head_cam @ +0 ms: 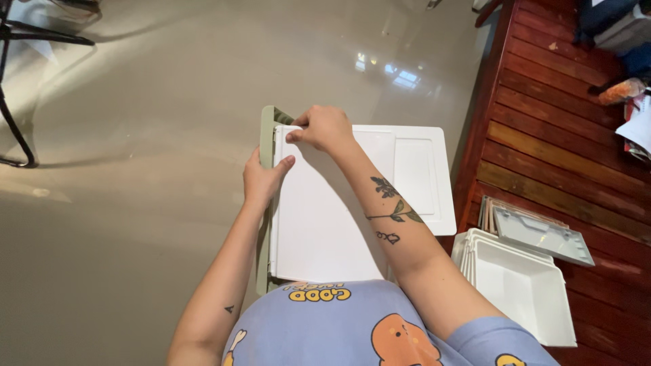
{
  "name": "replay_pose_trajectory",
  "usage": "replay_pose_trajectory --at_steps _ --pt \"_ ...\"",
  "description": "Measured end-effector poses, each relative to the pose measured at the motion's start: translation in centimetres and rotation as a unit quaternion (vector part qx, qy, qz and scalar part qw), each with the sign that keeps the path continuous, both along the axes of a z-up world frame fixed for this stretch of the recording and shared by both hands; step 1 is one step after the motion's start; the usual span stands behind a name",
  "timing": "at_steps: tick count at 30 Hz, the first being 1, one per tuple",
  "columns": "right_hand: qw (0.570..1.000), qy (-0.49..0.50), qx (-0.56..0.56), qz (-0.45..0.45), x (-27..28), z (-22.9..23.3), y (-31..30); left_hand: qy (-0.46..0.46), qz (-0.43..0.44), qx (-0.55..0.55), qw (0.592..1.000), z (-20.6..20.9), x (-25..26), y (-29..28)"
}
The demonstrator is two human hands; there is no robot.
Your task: The person assembles a stackable plastic storage unit by hand. They connect white frame pieces, attach white lids, and fit light green front panels onto white bins, then stack the completed units.
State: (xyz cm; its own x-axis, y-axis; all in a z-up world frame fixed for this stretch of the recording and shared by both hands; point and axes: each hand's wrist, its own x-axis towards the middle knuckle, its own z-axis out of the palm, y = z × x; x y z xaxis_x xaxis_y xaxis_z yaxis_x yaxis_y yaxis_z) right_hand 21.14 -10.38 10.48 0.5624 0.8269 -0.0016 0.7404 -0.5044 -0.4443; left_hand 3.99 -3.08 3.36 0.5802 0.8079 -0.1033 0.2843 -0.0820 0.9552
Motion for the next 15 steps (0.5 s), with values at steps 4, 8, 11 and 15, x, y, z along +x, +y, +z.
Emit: replay_pose_trajectory --at_steps 4,8,11,15 --pt "1.000 0.007 -0.018 -0.013 -0.1 0.4 0.2 0.016 0.017 0.067 0.997 -1.0 0.4 0.4" --pt "0.999 0.012 -0.024 -0.020 -0.5 0.5 0.3 0.044 0.042 0.087 0.994 -2.0 0.7 0.6" --pt "0.999 0.000 -0.027 -0.026 -0.9 0.9 0.4 0.063 0.054 0.079 0.993 -1.5 0.8 0.6" --pt "0.999 -0.003 -0.030 -0.033 -1.4 1.2 0.5 0.110 0.061 0.055 0.991 -0.7 0.6 0.0"
